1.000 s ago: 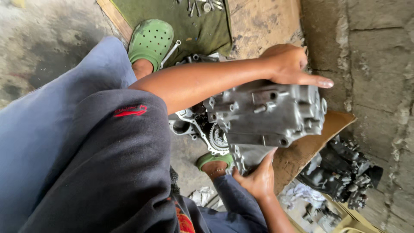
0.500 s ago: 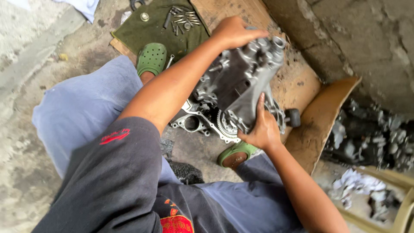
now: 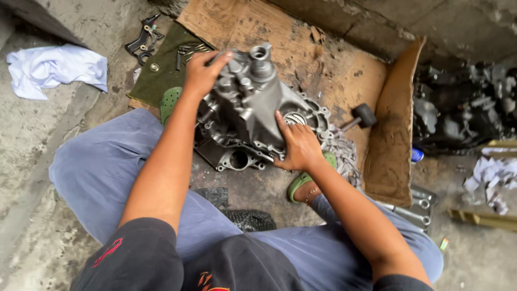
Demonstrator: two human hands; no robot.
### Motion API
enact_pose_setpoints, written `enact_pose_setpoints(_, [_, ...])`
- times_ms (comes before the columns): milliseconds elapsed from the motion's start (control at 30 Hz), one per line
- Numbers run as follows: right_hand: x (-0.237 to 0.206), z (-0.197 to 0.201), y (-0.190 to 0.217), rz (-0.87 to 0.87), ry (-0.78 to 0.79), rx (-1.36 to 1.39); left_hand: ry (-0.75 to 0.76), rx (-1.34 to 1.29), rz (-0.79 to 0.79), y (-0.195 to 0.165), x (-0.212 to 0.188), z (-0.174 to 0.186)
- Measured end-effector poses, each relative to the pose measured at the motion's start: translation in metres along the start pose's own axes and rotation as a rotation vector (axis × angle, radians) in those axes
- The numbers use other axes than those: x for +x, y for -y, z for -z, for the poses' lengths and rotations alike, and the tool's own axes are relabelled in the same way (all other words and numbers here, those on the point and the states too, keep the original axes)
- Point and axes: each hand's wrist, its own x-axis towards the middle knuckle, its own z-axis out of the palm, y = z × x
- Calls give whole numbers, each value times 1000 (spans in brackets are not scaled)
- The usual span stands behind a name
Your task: The person assembles a motorcycle engine by hand, placing gears and shafts into the engine casing, aligning the two halves, and fitting them together. The person rotates and positions internal components to ensure proper alignment before closing the casing.
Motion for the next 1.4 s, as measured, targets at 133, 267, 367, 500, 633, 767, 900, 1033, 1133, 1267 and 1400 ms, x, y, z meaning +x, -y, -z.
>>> enact_pose_setpoints(133, [3, 0, 7, 13, -6, 9, -84, 51, 16, 11, -12, 20])
enact_pose_setpoints(267, [8, 5, 8, 22, -24, -24, -131, 128, 24, 13, -16, 29])
enact_pose_setpoints(367, [9, 5, 10, 18, -17, -1, -135, 102, 21, 10, -19, 33])
enact_pose_setpoints(500, [6, 2, 12, 10, -9, -8, -130, 105, -26, 6, -17, 39])
enact_pose_setpoints(633, [2, 0, 14, -4, 19, -14, -18, -125, 124, 6, -9, 43])
enact_pose_setpoints(767, [-3, 3, 23, 3, 18, -24, 51, -514, 383, 11, -4, 44])
enact_pose_setpoints(900, [-5, -1, 18, -122, 64, 22, 70, -727, 386, 17, -8, 46])
enact_pose_setpoints(1033, [9, -21, -26, -737, -810, -89, 16, -762, 302, 22, -13, 46])
enact_pose_setpoints(1133, [21, -45, -62, -1189, -643, 687, 5, -767, 358, 20, -16, 48])
enact_pose_setpoints(1267, [26, -61, -68, -1243, -729, 666, 68, -884, 464, 18, -10, 51])
enact_pose_setpoints(1400, [33, -48, -69, -1197, -728, 757, 214, -1089, 488, 20, -4, 49])
